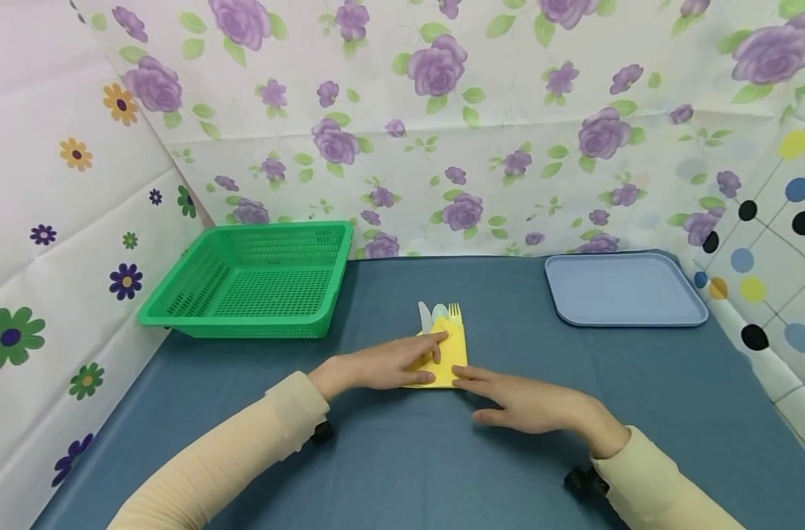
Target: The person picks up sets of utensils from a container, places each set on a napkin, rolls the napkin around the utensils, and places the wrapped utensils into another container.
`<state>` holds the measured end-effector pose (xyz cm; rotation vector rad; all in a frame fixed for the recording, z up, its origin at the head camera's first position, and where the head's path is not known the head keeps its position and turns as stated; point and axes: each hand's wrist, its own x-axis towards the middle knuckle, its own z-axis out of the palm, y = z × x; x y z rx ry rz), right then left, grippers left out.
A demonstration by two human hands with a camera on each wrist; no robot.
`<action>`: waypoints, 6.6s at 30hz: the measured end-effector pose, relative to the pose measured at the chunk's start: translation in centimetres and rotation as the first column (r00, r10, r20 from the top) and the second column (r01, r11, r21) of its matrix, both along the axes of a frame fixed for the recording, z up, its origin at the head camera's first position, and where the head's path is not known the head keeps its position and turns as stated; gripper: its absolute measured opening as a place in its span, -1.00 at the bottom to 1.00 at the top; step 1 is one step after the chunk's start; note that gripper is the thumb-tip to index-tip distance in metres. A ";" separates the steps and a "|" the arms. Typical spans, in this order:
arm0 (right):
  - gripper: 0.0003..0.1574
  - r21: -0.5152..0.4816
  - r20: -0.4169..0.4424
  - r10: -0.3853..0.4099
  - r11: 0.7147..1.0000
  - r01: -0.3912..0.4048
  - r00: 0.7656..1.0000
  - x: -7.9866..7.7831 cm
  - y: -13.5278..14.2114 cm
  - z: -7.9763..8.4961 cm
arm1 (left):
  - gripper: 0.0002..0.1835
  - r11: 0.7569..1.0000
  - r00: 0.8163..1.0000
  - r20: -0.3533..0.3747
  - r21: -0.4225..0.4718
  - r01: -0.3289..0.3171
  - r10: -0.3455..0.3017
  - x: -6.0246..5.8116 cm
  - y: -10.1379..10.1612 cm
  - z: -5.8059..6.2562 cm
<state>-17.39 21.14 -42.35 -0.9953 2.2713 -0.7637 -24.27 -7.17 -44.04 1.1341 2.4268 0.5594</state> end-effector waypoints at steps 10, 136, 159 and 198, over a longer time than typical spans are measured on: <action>-0.21 0.023 -0.075 0.017 1.000 -0.015 0.997 -0.4 0.3 -0.8 | -0.73 1.000 1.000 0.019 0.001 0.014 -0.014 -0.1 -0.1 0.2; -0.06 0.098 -0.190 -0.017 0.995 0.037 0.982 -6.6 -1.4 -1.4 | -0.80 0.997 0.999 -0.048 -0.078 -0.016 0.012 -0.2 -1.8 0.5; -0.03 0.078 -0.263 -0.018 0.996 0.040 0.965 -5.3 -0.1 -1.9 | -0.36 0.986 0.984 -0.100 -0.094 0.141 -0.150 0.0 -2.2 0.0; 0.01 0.051 -0.258 -0.038 0.997 0.053 0.965 -4.4 -0.7 -2.3 | -0.33 0.983 0.979 -0.112 -0.090 0.158 -0.168 -0.1 -2.3 -0.2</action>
